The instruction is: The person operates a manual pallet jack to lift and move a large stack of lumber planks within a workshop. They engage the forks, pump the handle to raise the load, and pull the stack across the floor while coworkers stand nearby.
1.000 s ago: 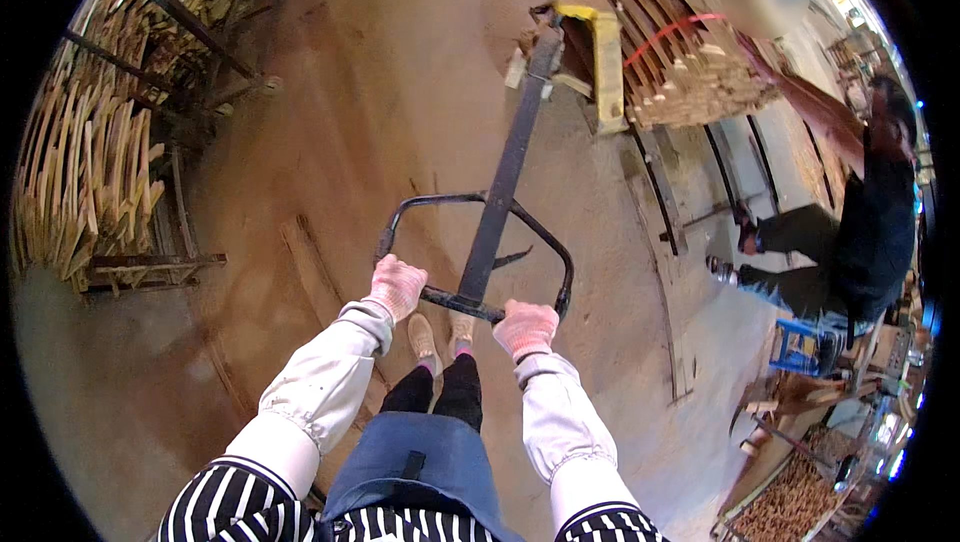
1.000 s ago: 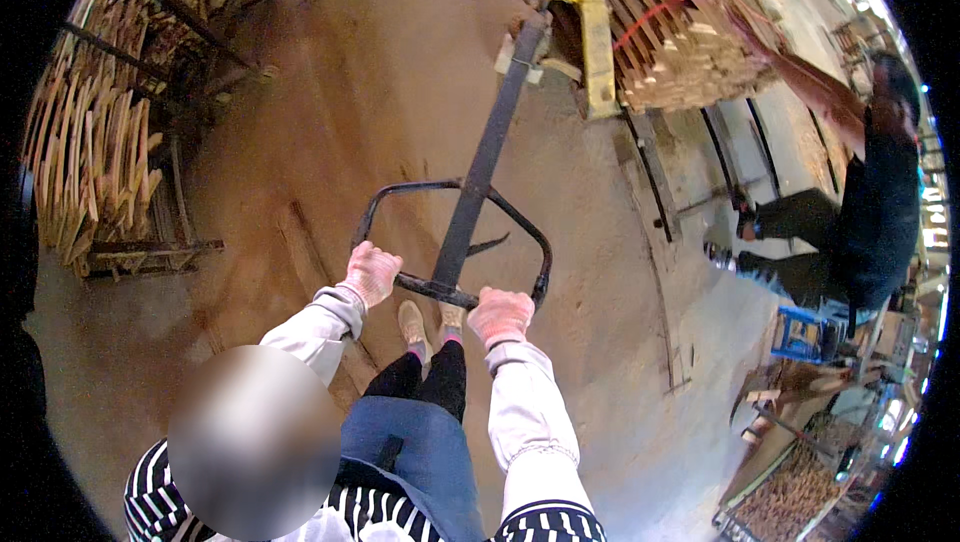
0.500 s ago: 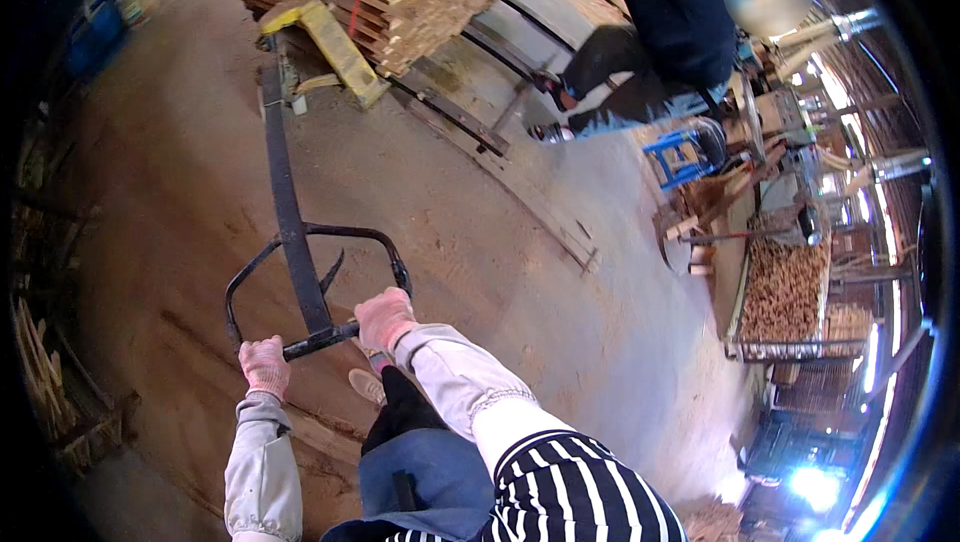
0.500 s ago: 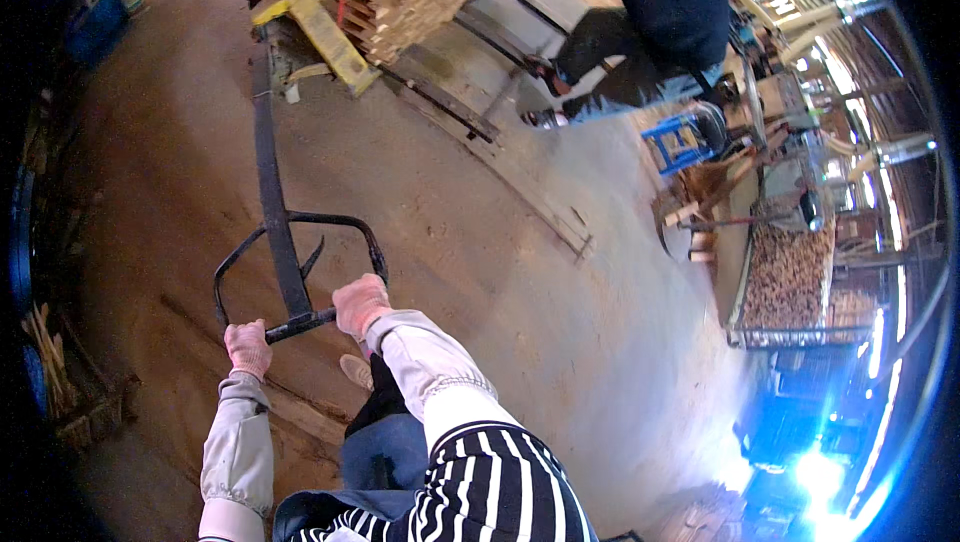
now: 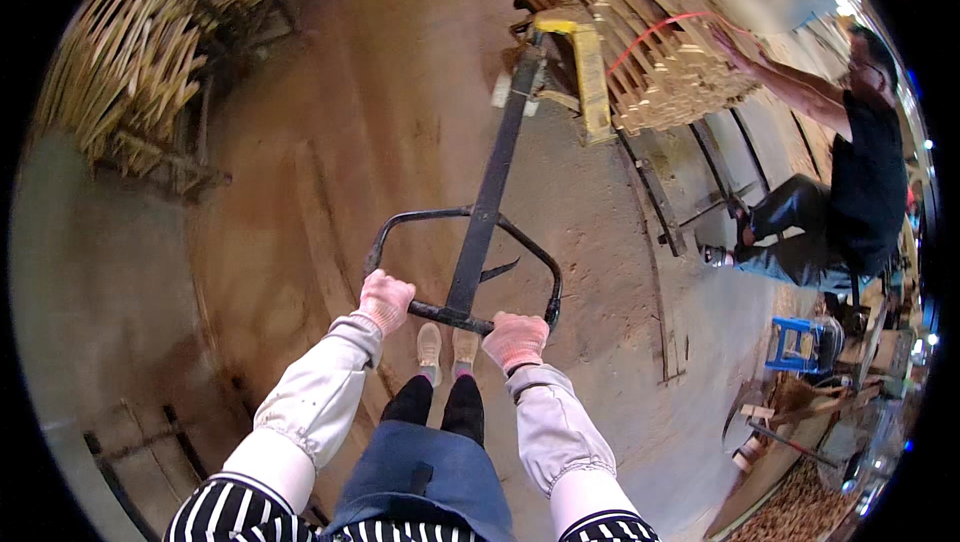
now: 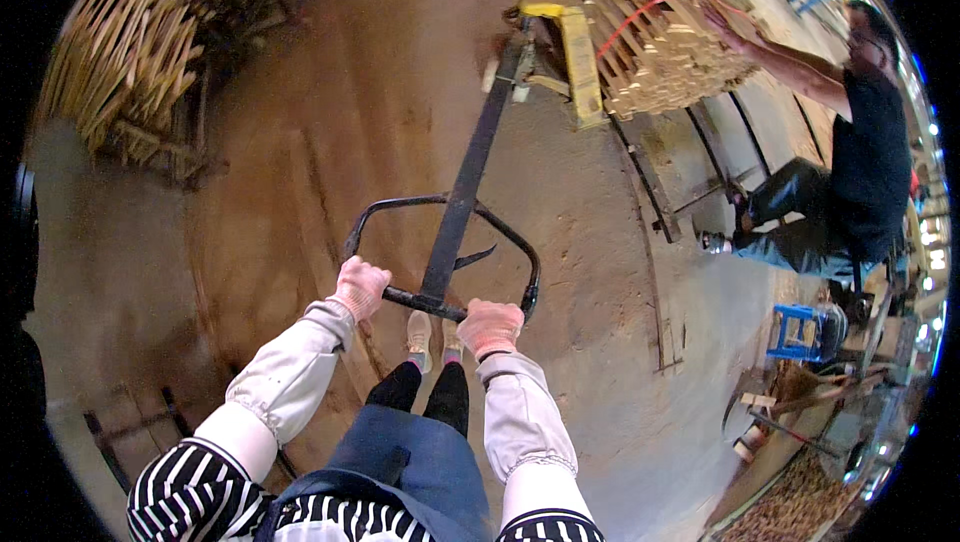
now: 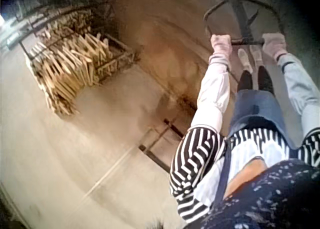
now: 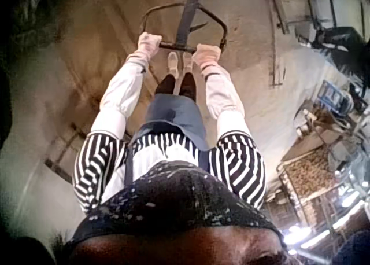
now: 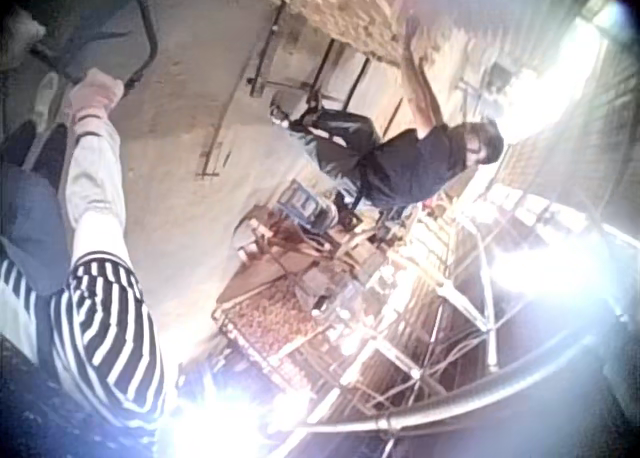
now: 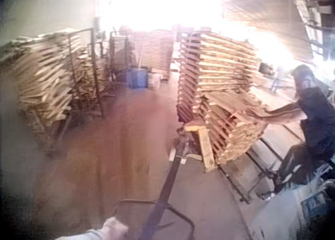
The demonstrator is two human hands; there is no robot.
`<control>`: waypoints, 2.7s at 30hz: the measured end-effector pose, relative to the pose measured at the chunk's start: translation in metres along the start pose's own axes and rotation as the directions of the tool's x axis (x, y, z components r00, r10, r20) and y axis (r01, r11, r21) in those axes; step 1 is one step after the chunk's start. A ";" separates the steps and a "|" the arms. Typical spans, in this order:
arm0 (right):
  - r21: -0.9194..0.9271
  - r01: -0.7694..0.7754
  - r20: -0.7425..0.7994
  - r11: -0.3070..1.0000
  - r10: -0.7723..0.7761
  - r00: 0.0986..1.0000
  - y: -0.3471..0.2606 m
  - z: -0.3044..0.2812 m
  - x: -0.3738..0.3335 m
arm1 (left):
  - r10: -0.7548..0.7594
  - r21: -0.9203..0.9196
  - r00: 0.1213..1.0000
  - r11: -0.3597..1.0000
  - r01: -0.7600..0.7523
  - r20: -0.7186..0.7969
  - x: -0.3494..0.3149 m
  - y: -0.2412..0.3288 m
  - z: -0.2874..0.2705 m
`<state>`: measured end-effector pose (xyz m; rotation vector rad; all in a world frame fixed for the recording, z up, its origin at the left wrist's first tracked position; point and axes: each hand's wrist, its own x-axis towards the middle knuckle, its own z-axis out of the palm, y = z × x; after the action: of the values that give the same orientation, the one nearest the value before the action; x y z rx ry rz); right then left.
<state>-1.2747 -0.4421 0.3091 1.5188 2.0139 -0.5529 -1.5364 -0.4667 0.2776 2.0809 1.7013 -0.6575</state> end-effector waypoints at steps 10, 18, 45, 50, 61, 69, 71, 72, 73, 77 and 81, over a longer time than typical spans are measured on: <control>0.033 -0.007 -0.069 0.999 0.009 0.998 -0.019 0.026 -0.040 | 0.051 -0.002 0.997 0.999 -0.052 -0.050 -0.033 0.003 0.030; 0.007 0.023 0.080 1.000 -0.023 0.997 -0.021 0.068 -0.093 | 0.008 -0.053 0.993 0.998 -0.015 -0.121 -0.101 0.038 0.091; 0.052 0.113 0.089 0.992 -0.117 0.989 0.051 0.210 -0.301 | -0.049 -0.154 0.996 0.987 0.037 -0.074 -0.317 0.222 0.166; -0.016 0.130 0.118 0.991 -0.128 0.985 0.058 0.203 -0.353 | -0.045 -0.129 0.987 0.991 0.025 -0.156 -0.363 0.251 0.183; -0.053 0.163 0.047 0.985 -0.161 0.986 0.048 0.239 -0.394 | -0.103 -0.081 0.995 0.991 0.103 0.003 -0.405 0.266 0.186; -0.033 0.237 -0.094 0.971 -0.239 0.967 0.084 0.257 -0.421 | 0.050 0.297 0.883 0.949 0.103 -0.466 -0.421 0.307 0.239; -0.004 0.207 -0.011 0.978 -0.207 0.978 0.091 0.250 -0.428 | 0.084 0.263 0.832 0.962 0.076 -0.548 -0.422 0.318 0.237; 0.023 0.194 -0.004 0.981 -0.194 0.981 0.099 0.250 -0.435 | 0.086 0.158 0.833 0.987 0.001 -0.547 -0.425 0.321 0.215; 0.030 0.199 -0.022 0.980 -0.198 0.980 0.106 0.252 -0.438 | 0.046 0.086 0.845 0.996 0.000 -0.533 -0.424 0.325 0.217; 0.036 0.240 -0.059 0.970 -0.237 0.970 0.124 0.260 -0.444 | -0.054 0.331 0.855 0.908 0.258 -0.516 -0.418 0.354 0.307; 0.052 0.231 -0.043 0.972 -0.228 0.973 0.143 0.279 -0.456 | -0.054 -0.145 0.884 0.989 -0.016 -0.465 -0.440 0.368 0.227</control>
<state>-0.9912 -0.9105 0.3918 1.3441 2.2358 -0.6836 -1.2742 -1.0219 0.3394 2.2411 1.9482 -0.0186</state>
